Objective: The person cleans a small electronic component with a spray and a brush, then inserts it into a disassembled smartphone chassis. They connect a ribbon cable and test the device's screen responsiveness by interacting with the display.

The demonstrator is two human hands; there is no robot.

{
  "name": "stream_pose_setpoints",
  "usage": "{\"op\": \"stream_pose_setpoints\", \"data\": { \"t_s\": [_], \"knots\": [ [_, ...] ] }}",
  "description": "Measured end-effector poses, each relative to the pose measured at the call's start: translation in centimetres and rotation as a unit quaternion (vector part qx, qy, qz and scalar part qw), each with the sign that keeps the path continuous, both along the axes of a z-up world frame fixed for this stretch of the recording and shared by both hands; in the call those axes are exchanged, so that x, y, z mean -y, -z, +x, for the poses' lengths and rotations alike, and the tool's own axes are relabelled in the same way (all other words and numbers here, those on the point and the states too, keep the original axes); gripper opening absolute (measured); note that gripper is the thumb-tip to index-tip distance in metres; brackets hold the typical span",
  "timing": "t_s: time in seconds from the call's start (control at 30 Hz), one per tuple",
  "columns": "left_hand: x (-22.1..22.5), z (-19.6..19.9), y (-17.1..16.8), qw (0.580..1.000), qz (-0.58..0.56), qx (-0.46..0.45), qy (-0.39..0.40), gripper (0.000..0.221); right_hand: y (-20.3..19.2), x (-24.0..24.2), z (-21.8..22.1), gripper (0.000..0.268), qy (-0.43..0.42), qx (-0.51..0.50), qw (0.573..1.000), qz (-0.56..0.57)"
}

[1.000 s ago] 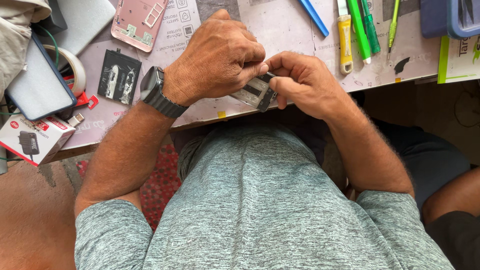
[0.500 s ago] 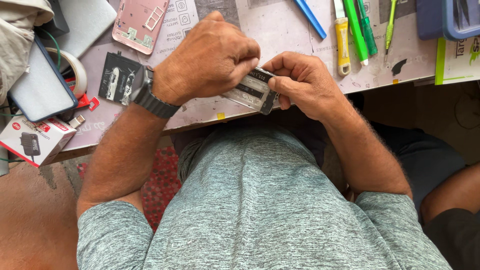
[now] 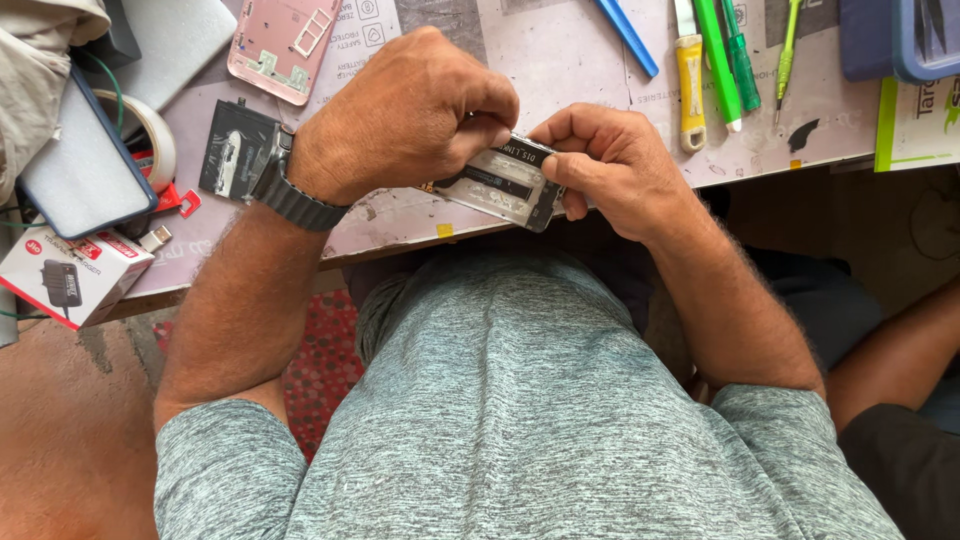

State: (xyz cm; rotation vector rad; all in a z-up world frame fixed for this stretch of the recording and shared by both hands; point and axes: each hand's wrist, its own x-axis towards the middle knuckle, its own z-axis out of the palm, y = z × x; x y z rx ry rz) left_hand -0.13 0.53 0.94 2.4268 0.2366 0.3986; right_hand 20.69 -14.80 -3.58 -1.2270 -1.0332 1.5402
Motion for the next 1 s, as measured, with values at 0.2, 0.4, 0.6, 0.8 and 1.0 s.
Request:
{"op": "stream_pose_setpoints", "data": {
  "t_s": [0.2, 0.4, 0.6, 0.8, 1.0],
  "knots": [
    [-0.1, -0.1, 0.2, 1.000, 0.006, 0.013, -0.010, 0.003, -0.5, 0.1, -1.0, 0.015, 0.027, 0.234, 0.966, 0.103],
    [-0.5, 0.5, -0.7, 0.992, -0.116, -0.037, -0.045, 0.004, -3.1, -0.9, -2.0, 0.012, 0.043, 0.378, 0.911, 0.156],
    [-0.4, 0.3, -1.1, 0.987, -0.135, -0.063, -0.055, 0.012, -3.8, -0.9, -2.1, 0.010, 0.022, 0.430, 0.874, 0.226],
    [-0.2, 0.1, -1.9, 0.990, -0.087, -0.092, -0.056, 0.013, -4.0, -1.5, -2.0, 0.013, 0.010, 0.435, 0.872, 0.225],
    [0.2, 0.1, -2.2, 0.993, -0.050, -0.088, -0.058, 0.020, -4.3, -1.3, -1.9, 0.012, 0.026, 0.409, 0.884, 0.224]
  ]
}}
